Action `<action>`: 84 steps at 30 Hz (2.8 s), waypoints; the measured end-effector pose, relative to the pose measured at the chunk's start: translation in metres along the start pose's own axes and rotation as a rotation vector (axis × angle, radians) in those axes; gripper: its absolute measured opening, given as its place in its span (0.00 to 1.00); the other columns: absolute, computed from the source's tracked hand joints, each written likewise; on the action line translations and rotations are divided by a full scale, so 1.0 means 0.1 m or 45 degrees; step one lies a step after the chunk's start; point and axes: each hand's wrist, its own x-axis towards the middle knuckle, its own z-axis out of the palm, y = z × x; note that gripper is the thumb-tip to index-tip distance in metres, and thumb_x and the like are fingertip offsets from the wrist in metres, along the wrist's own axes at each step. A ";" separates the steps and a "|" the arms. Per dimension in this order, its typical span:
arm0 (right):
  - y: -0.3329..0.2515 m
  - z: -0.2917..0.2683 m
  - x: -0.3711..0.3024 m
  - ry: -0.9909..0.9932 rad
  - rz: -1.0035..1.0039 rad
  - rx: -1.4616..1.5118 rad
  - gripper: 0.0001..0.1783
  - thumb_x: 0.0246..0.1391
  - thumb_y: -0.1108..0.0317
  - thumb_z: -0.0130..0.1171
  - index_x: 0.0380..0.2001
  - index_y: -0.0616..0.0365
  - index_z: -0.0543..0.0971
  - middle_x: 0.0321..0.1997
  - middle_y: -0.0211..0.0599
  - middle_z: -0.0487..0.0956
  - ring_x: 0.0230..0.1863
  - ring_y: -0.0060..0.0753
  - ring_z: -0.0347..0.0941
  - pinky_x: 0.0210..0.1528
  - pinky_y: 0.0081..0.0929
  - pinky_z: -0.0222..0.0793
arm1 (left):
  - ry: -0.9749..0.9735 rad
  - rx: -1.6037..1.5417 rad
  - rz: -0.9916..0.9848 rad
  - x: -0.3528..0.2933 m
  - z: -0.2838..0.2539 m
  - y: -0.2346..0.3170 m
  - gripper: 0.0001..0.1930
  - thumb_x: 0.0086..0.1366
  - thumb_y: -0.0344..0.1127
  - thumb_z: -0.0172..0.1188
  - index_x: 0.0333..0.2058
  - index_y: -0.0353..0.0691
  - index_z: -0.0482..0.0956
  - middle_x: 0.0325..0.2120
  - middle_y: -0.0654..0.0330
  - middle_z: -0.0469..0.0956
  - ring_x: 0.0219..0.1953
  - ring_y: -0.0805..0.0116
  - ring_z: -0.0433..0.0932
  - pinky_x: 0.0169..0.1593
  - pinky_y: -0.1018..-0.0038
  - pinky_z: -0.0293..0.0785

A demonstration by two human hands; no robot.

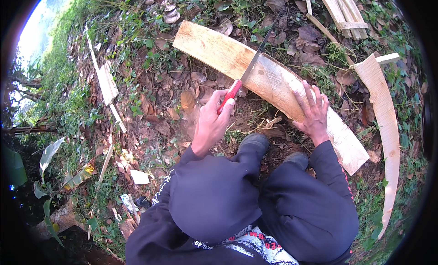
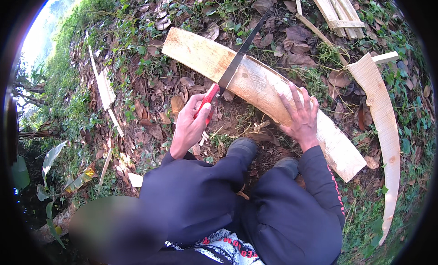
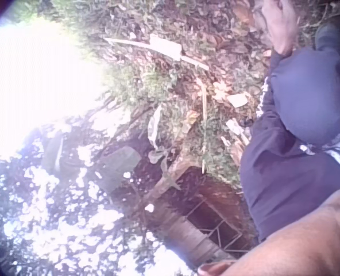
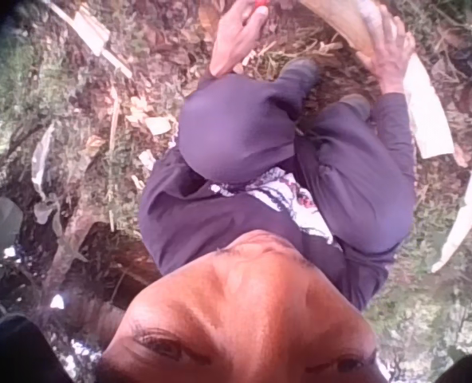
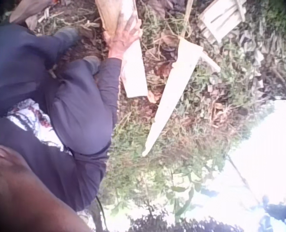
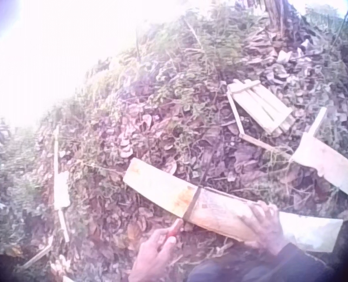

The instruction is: The person arranges several wooden planks on the ground, then uses a hand saw to cut a long plank into smaller pieces. The cut pieces are set aside on the ground.

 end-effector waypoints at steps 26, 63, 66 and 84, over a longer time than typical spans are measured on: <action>-0.07 0.71 2.18 0.040 0.405 0.312 0.32 0.71 0.41 0.40 0.42 0.57 0.82 0.42 0.49 0.81 0.46 0.52 0.79 0.46 0.49 0.75 | -0.174 -0.052 -0.175 0.79 0.15 -0.33 0.16 0.74 0.37 0.54 0.56 0.39 0.69 0.21 0.71 0.71 0.21 0.84 0.64 0.25 0.81 0.60; 0.22 0.91 2.13 0.166 0.411 0.398 0.29 0.72 0.46 0.39 0.37 0.58 0.81 0.38 0.47 0.80 0.41 0.49 0.78 0.43 0.47 0.75 | -0.010 -0.322 0.014 1.21 0.61 -0.21 0.19 0.74 0.36 0.54 0.60 0.38 0.73 0.25 0.68 0.77 0.22 0.86 0.67 0.25 0.82 0.61; 0.23 0.92 2.13 0.176 0.402 0.398 0.29 0.72 0.46 0.39 0.38 0.59 0.81 0.38 0.47 0.80 0.42 0.50 0.78 0.44 0.47 0.75 | -0.058 -0.316 0.012 1.29 0.66 -0.19 0.19 0.74 0.36 0.54 0.60 0.37 0.73 0.25 0.67 0.77 0.22 0.85 0.67 0.25 0.82 0.61; 0.25 0.99 2.19 0.206 0.404 0.386 0.29 0.73 0.49 0.39 0.37 0.59 0.83 0.37 0.48 0.81 0.40 0.51 0.78 0.42 0.47 0.76 | -0.046 -0.343 0.090 1.49 0.81 -0.23 0.19 0.76 0.36 0.52 0.61 0.32 0.69 0.16 0.74 0.65 0.17 0.88 0.58 0.22 0.83 0.52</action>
